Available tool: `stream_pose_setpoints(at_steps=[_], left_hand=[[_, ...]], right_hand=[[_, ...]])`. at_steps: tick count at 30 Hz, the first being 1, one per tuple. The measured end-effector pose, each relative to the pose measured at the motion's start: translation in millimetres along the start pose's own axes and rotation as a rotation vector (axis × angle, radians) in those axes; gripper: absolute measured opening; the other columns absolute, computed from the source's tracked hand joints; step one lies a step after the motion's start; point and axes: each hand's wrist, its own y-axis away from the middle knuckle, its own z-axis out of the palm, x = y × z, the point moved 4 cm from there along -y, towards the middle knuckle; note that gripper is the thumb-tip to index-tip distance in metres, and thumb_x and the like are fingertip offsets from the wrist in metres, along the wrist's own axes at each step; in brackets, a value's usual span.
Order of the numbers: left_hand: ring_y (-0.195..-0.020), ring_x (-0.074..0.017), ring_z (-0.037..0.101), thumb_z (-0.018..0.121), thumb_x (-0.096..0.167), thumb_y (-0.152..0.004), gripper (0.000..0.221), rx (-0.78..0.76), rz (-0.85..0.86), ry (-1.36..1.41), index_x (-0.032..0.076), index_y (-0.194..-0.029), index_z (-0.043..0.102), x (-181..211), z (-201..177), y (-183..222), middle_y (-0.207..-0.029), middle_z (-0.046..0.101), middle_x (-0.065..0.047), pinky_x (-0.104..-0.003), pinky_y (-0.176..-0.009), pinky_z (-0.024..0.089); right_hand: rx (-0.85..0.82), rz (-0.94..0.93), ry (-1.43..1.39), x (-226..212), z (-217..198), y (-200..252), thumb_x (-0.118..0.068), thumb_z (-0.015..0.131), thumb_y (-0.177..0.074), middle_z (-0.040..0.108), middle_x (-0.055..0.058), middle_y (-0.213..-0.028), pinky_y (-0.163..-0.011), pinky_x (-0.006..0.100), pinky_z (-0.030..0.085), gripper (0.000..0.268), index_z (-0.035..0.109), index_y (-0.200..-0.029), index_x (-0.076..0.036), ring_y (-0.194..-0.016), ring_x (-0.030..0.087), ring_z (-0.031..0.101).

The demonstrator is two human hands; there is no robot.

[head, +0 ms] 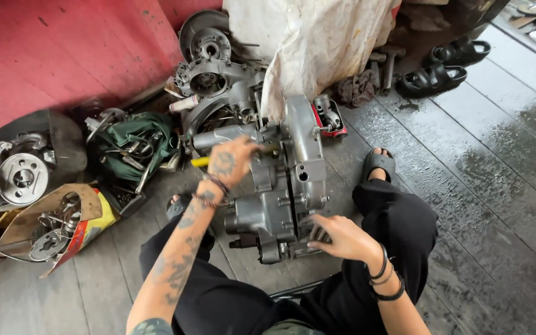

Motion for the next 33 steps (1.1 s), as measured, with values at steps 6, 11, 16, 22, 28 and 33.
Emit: stream_pose_setpoints(at_steps=[6,11,16,22,28,33], left_hand=[[-0.087,-0.0364,0.073,0.060,0.020,-0.093,0.017,-0.064,0.069,0.127,0.020,-0.106,0.071,18,-7,-1,-0.110,0.069,-0.011,-0.048,-0.073,0.060],[-0.085,-0.0302,0.074,0.063,0.015,-0.089,0.022,-0.061,0.073,-0.040,0.023,-0.109,0.069,-6,0,-11,-0.111,0.067,-0.005,-0.043,-0.072,0.061],[-0.066,-0.0284,0.070,0.061,0.007,-0.089,0.014,-0.034,0.211,-0.138,0.017,-0.089,0.072,21,-19,-20,-0.094,0.066,-0.005,-0.037,-0.057,0.057],[-0.063,-0.0200,0.067,0.068,0.018,-0.087,0.009,0.091,0.243,-0.313,0.019,-0.078,0.070,27,8,-21,-0.090,0.064,0.000,-0.032,-0.049,0.052],[-0.077,-0.0188,0.072,0.067,0.016,-0.089,0.013,0.241,0.054,-0.297,0.022,-0.098,0.075,28,0,12,-0.100,0.067,-0.002,-0.029,-0.056,0.056],[-0.074,-0.0182,0.071,0.062,0.017,-0.095,0.016,0.129,0.032,-0.165,0.027,-0.101,0.073,37,-28,27,-0.101,0.065,0.001,-0.031,-0.060,0.058]], right_hand=[[-0.061,0.081,0.079,26,19,-2,-0.040,0.073,-0.089,0.080,0.000,-0.093,-0.074,0.046,0.063,0.040,0.061,-0.116,-0.013,-0.088,0.028,0.077],[-0.083,0.061,0.087,28,24,-6,-0.040,0.073,-0.089,0.080,0.001,-0.091,-0.073,0.046,0.063,0.038,0.061,-0.111,-0.013,-0.087,0.029,0.078],[-0.102,0.065,0.072,20,17,-3,-0.040,0.072,-0.090,0.079,0.004,-0.094,-0.074,0.046,0.062,0.039,0.062,-0.112,-0.010,-0.089,0.030,0.078],[-0.102,0.053,0.082,21,18,0,-0.041,0.073,-0.090,0.079,0.005,-0.093,-0.074,0.047,0.062,0.039,0.062,-0.110,-0.010,-0.089,0.030,0.078],[-0.091,0.066,0.088,20,17,5,-0.040,0.072,-0.090,0.078,0.007,-0.093,-0.074,0.048,0.062,0.038,0.061,-0.111,-0.009,-0.088,0.033,0.077],[-0.086,0.070,0.102,21,15,9,-0.041,0.072,-0.091,0.077,0.010,-0.095,-0.075,0.051,0.062,0.040,0.060,-0.112,-0.010,-0.089,0.036,0.076]])
